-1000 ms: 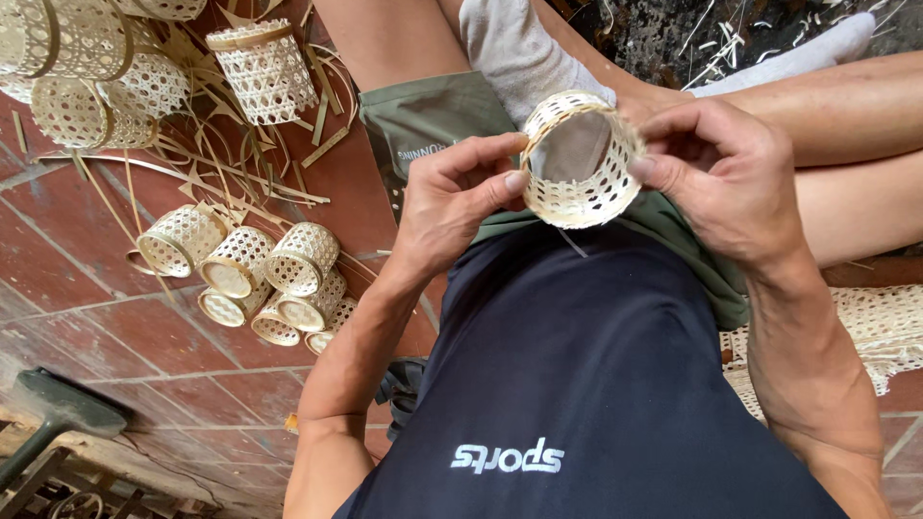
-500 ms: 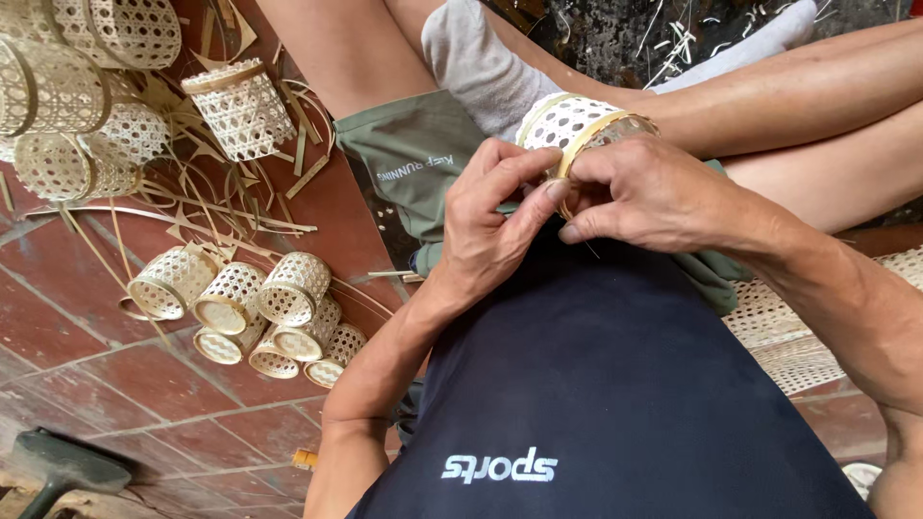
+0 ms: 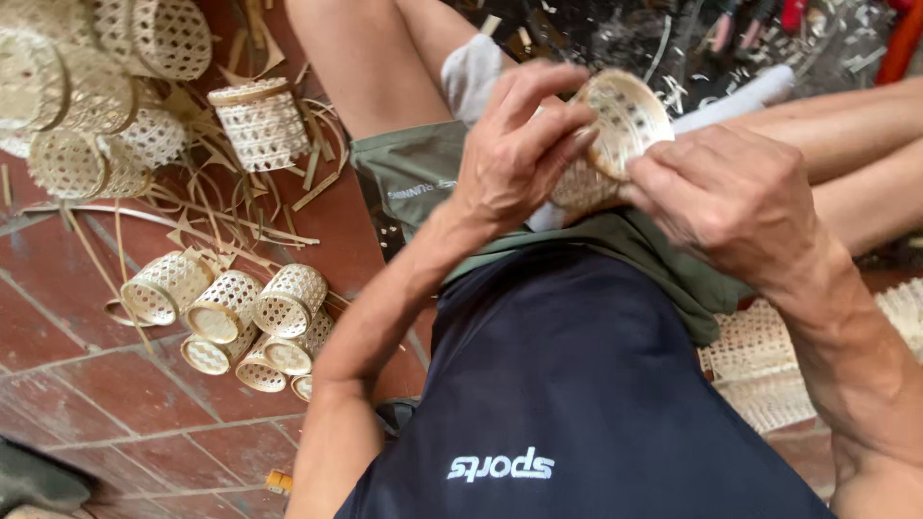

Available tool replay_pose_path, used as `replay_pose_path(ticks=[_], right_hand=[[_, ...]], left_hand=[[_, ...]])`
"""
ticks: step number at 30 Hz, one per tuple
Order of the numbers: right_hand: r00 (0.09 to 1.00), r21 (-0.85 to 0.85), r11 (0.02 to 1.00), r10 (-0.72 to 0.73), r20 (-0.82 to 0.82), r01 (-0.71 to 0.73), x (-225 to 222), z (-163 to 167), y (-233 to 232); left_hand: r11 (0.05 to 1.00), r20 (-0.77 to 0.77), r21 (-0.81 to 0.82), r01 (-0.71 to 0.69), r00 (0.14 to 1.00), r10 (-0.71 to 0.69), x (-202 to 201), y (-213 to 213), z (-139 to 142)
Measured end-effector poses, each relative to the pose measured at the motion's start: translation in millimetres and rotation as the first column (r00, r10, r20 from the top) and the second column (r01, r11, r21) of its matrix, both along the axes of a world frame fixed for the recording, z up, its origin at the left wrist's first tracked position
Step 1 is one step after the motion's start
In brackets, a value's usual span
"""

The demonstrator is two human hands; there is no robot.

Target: The person sits on the floor assembling woven bamboo baskets. They bend and fit thin bamboo strips around the rims of the woven basket bodies, press the strips into place by hand, use pliers to trim a strip, and continue fitting rim pieces onto finished baskets one at a time.

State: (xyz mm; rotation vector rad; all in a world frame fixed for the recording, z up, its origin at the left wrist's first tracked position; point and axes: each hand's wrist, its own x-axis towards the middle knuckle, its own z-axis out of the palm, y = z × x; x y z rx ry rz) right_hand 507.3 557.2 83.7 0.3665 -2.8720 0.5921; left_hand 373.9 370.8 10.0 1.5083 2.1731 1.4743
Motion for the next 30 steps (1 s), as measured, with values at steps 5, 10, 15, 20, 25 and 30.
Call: replay_pose_path(ticks=[5,10,15,20,25,30], right_hand=[[0.987,0.227,0.974,-0.059,0.151,0.023,21,-6,25],[0.983,0.243,0.970,-0.040,0.180,-0.006,32,-24,40],[0.999,0.135,0.991,-0.001,-0.046,0.007,28,-22,55],[0.985,0.209,0.978,0.062,-0.158,-0.028,19,-28,59],[0.971,0.343,0.935,0.157,-0.180,-0.088,21,-34,58],[0.978,0.369,0.920,0.180,-0.102,-0.131,24,-31,56]], left_hand=[[0.895,-0.161,-0.009,0.447,0.882,-0.442,-24,36,-15],[0.827,-0.274,-0.126,0.548,0.782,-0.560,-31,56,-18],[0.850,-0.216,-0.068,0.522,0.824,-0.524,-29,43,-13],[0.881,-0.155,-0.040,0.471,0.868,-0.472,-28,31,-10],[0.897,-0.087,-0.036,0.440,0.893,-0.442,-24,17,-4],[0.896,-0.024,0.008,0.443,0.896,-0.443,-18,17,-6]])
